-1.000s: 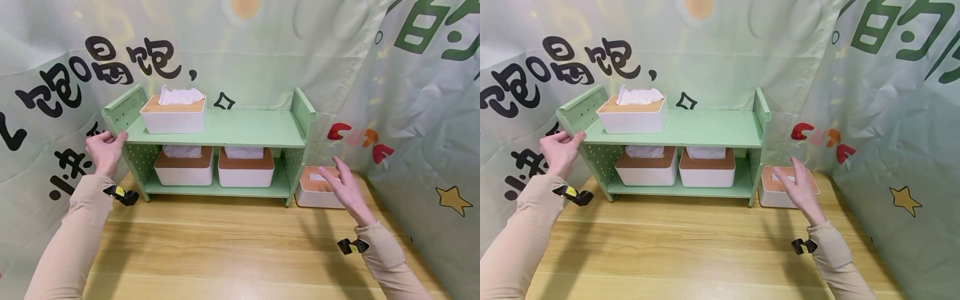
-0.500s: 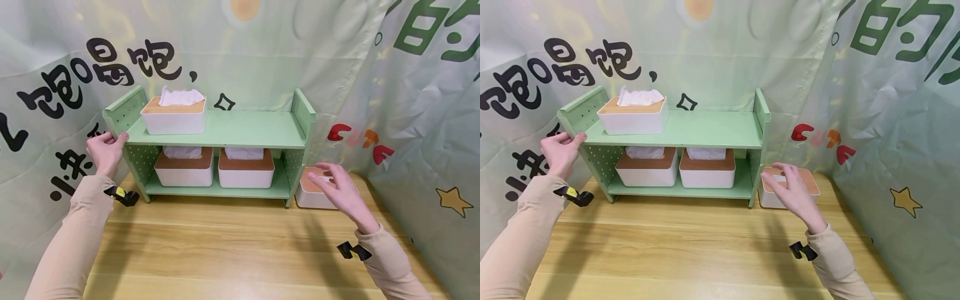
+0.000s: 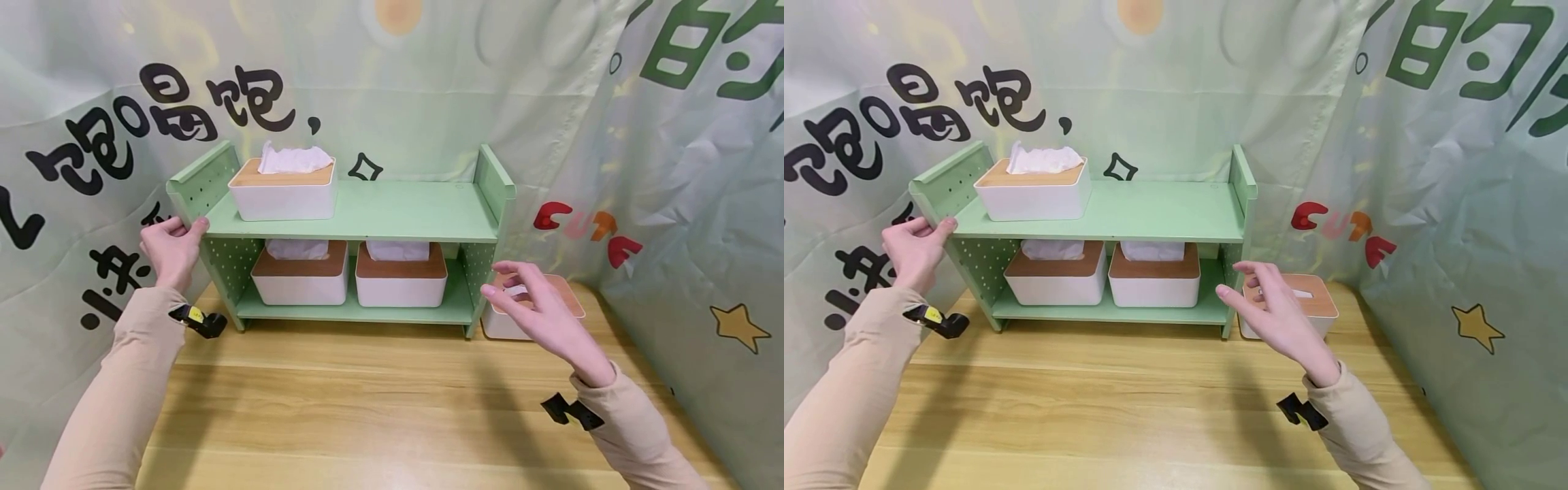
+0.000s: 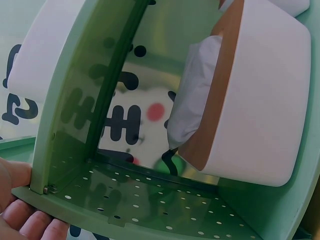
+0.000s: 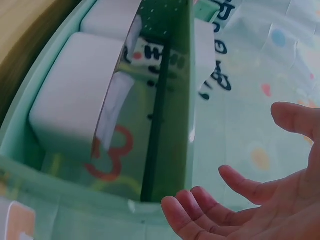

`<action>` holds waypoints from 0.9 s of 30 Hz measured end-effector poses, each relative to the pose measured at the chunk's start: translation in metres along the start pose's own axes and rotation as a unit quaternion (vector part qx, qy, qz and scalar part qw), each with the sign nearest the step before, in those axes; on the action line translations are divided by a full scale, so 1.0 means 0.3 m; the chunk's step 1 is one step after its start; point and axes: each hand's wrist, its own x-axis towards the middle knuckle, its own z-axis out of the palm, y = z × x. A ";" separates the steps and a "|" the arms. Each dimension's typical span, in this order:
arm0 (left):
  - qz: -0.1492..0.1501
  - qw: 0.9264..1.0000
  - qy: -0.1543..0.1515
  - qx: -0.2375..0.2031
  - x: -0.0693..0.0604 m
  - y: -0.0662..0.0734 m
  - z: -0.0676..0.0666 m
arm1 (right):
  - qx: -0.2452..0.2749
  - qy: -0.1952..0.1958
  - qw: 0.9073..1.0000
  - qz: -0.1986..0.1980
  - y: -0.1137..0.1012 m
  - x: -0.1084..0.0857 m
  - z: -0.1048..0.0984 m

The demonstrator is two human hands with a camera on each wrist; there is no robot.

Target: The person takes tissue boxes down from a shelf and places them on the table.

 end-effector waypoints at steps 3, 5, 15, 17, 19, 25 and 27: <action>0.001 1.000 0.000 0.002 0.000 0.000 0.000 | 0.015 -0.009 1.000 -0.006 -0.031 0.007 0.010; 0.001 1.000 0.001 0.005 0.000 0.001 0.000 | 0.023 -0.016 1.000 -0.008 -0.053 0.016 0.018; -0.002 1.000 -0.002 -0.001 0.001 -0.002 -0.002 | 0.054 -0.038 0.997 -0.042 -0.147 0.103 0.061; -0.002 1.000 -0.003 -0.003 0.003 -0.003 -0.001 | 0.055 -0.042 0.997 -0.045 -0.161 0.123 0.069; -0.003 1.000 -0.004 -0.007 0.005 -0.006 -0.001 | 0.055 -0.045 0.996 -0.046 -0.174 0.142 0.075; -0.001 1.000 -0.004 -0.001 0.009 -0.009 0.000 | 0.067 -0.057 0.996 -0.032 -0.202 0.196 0.092; -0.002 1.000 -0.006 -0.001 0.010 -0.008 0.000 | 0.081 -0.058 0.995 -0.028 -0.209 0.215 0.096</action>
